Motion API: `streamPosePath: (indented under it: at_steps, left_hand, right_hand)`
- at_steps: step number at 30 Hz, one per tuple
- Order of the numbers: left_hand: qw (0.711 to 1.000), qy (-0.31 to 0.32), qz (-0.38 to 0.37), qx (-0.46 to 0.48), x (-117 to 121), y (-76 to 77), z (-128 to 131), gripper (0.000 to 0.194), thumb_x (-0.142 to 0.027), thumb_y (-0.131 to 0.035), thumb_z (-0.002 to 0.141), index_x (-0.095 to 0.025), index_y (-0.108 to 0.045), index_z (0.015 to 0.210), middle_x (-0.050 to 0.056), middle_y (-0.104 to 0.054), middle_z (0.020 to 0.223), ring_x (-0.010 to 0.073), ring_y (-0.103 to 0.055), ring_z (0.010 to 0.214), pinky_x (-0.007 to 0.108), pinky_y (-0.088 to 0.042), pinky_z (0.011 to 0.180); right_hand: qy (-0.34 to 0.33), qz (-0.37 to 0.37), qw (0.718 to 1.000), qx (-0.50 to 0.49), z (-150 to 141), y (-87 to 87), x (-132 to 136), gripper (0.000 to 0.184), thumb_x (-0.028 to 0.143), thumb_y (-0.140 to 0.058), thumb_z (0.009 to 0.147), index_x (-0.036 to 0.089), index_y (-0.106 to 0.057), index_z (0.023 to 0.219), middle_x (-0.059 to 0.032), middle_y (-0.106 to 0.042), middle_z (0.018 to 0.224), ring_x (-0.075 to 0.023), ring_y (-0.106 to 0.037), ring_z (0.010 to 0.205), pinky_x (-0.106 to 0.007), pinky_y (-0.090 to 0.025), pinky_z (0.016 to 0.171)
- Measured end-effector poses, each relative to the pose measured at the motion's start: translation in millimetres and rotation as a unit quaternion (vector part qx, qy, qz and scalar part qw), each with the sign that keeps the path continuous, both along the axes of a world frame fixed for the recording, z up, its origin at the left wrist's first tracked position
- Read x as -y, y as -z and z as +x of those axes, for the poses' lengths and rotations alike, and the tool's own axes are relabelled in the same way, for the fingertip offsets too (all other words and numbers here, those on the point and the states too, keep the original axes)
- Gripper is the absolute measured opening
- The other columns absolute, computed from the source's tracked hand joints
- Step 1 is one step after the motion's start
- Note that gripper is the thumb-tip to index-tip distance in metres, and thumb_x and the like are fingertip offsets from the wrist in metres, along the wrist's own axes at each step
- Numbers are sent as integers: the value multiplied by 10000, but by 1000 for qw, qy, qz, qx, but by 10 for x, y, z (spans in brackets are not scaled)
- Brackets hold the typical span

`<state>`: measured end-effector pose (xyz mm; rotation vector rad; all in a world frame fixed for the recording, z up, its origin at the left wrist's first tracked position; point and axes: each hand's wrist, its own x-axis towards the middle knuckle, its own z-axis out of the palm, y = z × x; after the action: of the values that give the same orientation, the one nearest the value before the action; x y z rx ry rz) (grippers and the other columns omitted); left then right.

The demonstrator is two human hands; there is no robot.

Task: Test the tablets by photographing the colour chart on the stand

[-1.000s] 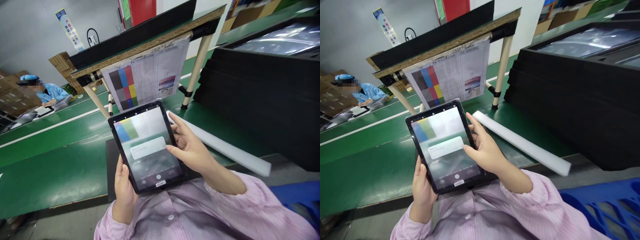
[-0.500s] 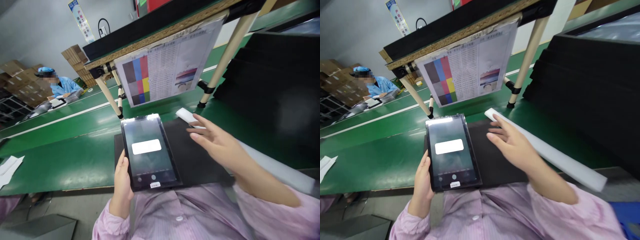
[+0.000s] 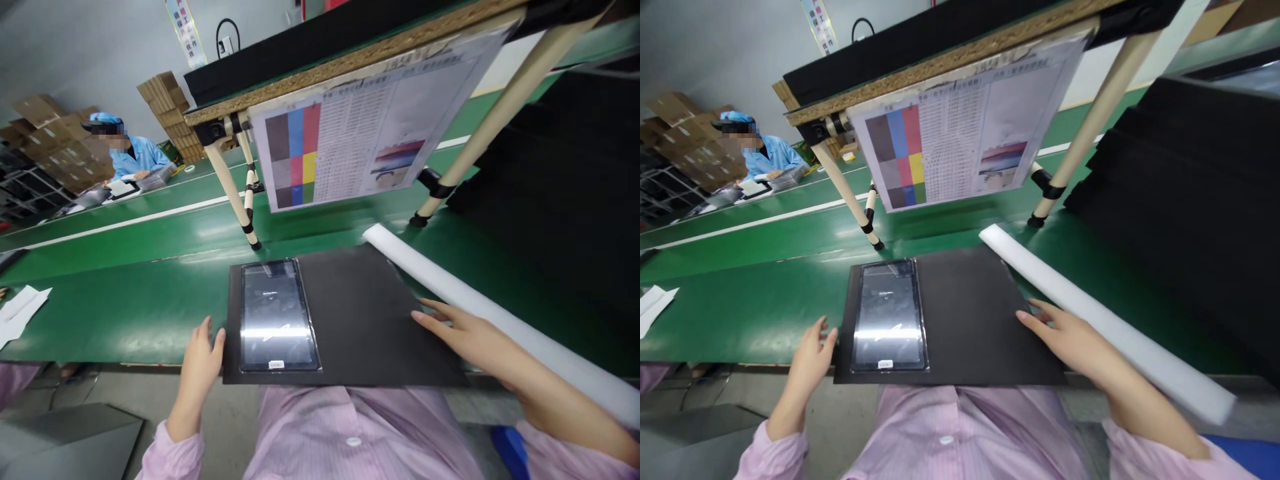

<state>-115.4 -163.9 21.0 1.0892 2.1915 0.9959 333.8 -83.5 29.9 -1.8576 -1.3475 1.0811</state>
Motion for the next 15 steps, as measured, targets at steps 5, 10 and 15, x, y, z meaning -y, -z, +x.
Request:
streamPosePath:
  at_steps: [5, 10, 15]
  left_hand:
    - [995, 18, -53, 88, 68, 24, 13, 591, -603, -685, 734, -109, -687, 1060, 176, -754, 1006, 340, -705, 1012, 451, -522, 959]
    - [978, -15, -52, 201, 189, -127, 35, 528, -633, -806, 613, -181, -691, 860, 105, -772, 891, 331, -727, 944, 413, -570, 866]
    - [973, -54, 19, 224, 265, -234, -69, 428, -553, -883, 571, -280, -713, 853, 35, -780, 919, 333, -697, 1098, 433, -554, 974]
  right_hand:
    - [-10, -62, 962, -266, -250, -86, -102, 462, 526, -695, 830, 222, -620, 1170, -123, -740, 989, -299, -737, 807, -398, -614, 698]
    - [-89, -62, 929, -354, -210, -265, -129, 759, 421, -805, 734, 224, -486, 1394, -116, -664, 1294, -285, -720, 1014, -425, -622, 877]
    - [-84, 11, 902, -423, -55, -614, 211, 746, 411, -751, 772, 227, -473, 1438, -111, -616, 1378, -297, -685, 1120, -450, -592, 959]
